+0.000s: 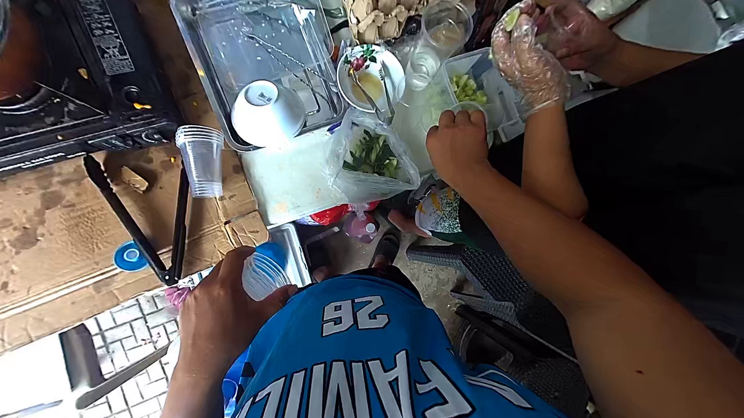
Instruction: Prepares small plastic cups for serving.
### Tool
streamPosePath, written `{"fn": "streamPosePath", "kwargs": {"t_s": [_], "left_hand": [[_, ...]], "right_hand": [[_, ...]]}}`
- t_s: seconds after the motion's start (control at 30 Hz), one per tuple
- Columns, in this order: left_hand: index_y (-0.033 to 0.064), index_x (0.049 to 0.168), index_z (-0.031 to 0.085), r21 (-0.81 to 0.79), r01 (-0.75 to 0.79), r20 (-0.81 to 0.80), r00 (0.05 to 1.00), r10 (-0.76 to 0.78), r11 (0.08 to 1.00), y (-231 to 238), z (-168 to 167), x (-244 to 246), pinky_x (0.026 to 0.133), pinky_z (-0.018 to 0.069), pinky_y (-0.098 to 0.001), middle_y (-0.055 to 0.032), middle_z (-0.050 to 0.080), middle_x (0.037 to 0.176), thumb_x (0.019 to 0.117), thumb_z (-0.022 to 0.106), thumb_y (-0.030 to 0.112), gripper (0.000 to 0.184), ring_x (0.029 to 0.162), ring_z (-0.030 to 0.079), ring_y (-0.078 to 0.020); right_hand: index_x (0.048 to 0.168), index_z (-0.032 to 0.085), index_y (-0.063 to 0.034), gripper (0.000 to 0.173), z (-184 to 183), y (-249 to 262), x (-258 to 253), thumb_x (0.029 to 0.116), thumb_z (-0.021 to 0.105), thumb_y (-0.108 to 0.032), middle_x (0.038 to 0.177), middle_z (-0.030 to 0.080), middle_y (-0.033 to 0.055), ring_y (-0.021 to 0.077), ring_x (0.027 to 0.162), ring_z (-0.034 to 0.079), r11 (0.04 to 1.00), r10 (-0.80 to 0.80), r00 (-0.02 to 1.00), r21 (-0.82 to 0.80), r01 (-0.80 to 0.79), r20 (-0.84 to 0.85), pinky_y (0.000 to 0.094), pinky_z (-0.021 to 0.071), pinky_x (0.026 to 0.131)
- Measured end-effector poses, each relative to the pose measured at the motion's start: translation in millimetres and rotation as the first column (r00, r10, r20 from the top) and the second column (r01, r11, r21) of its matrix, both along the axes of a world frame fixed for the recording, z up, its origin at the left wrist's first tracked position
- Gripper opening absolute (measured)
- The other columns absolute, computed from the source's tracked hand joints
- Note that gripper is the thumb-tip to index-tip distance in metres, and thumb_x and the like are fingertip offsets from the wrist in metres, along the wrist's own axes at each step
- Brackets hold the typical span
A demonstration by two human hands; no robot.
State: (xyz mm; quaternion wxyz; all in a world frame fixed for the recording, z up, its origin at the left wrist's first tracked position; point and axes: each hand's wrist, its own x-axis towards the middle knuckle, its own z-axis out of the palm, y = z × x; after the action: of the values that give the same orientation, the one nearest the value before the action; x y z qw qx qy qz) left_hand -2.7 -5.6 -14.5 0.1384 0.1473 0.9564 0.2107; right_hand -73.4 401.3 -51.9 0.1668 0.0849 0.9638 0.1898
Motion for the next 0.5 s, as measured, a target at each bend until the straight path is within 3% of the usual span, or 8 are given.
{"fn": "streamPosePath", "kwargs": {"t_s": [0.27, 0.37, 0.43, 0.5], "left_hand": [[0.0049, 0.128, 0.065, -0.002, 0.011, 0.016, 1.0, -0.011, 1.0, 6, 1, -3, 0.067, 0.053, -0.0631, -0.0219, 0.073, 0.099, 0.0746, 0.069, 0.07, 0.084, 0.083, 0.071, -0.0435], [0.0052, 0.128, 0.066, 0.002, 0.01, 0.013, 1.0, -0.011, 1.0, 7, -1, -2, 0.067, 0.0534, -0.0628, -0.0208, 0.073, 0.098, 0.0751, 0.067, 0.071, 0.084, 0.083, 0.072, -0.0429], [0.0062, 0.127, 0.066, -0.001, 0.01, 0.011, 1.0, -0.01, 1.0, 7, -1, -2, 0.067, 0.0533, -0.0627, -0.0202, 0.073, 0.098, 0.0748, 0.067, 0.071, 0.083, 0.083, 0.072, -0.042], [0.0066, 0.127, 0.066, 0.0, 0.011, 0.011, 1.0, -0.011, 1.0, 6, -1, -3, 0.067, 0.0537, -0.0627, -0.0201, 0.074, 0.098, 0.0749, 0.067, 0.071, 0.083, 0.083, 0.072, -0.0418]], "right_hand": [[0.107, 0.066, 0.0096, 0.02, 26, 2, 12, 0.0946, 0.05, 0.009, 0.111, 0.062, 0.0318, 0.0492, 0.104, 0.062, 0.997, -0.042, 0.992, -0.066, 0.034, -0.122, 0.0615, 0.0459, 0.085], [0.108, 0.067, 0.007, 0.019, 45, -7, 24, 0.0938, 0.054, 0.005, 0.112, 0.062, 0.0312, 0.0497, 0.103, 0.062, 0.991, -0.093, 0.98, -0.111, 0.074, -0.177, 0.0613, 0.0489, 0.078], [0.108, 0.067, 0.0047, 0.018, 57, -19, 36, 0.0941, 0.056, 0.002, 0.107, 0.062, 0.0299, 0.0496, 0.098, 0.064, 0.985, -0.083, 0.968, -0.17, 0.043, -0.239, 0.0608, 0.0505, 0.073], [0.117, 0.068, 0.0002, 0.025, 65, -30, 47, 0.0963, 0.054, 0.0, 0.101, 0.063, 0.0271, 0.0473, 0.092, 0.065, 0.97, -0.042, 0.94, -0.24, -0.043, -0.339, 0.0578, 0.0514, 0.069]]}}
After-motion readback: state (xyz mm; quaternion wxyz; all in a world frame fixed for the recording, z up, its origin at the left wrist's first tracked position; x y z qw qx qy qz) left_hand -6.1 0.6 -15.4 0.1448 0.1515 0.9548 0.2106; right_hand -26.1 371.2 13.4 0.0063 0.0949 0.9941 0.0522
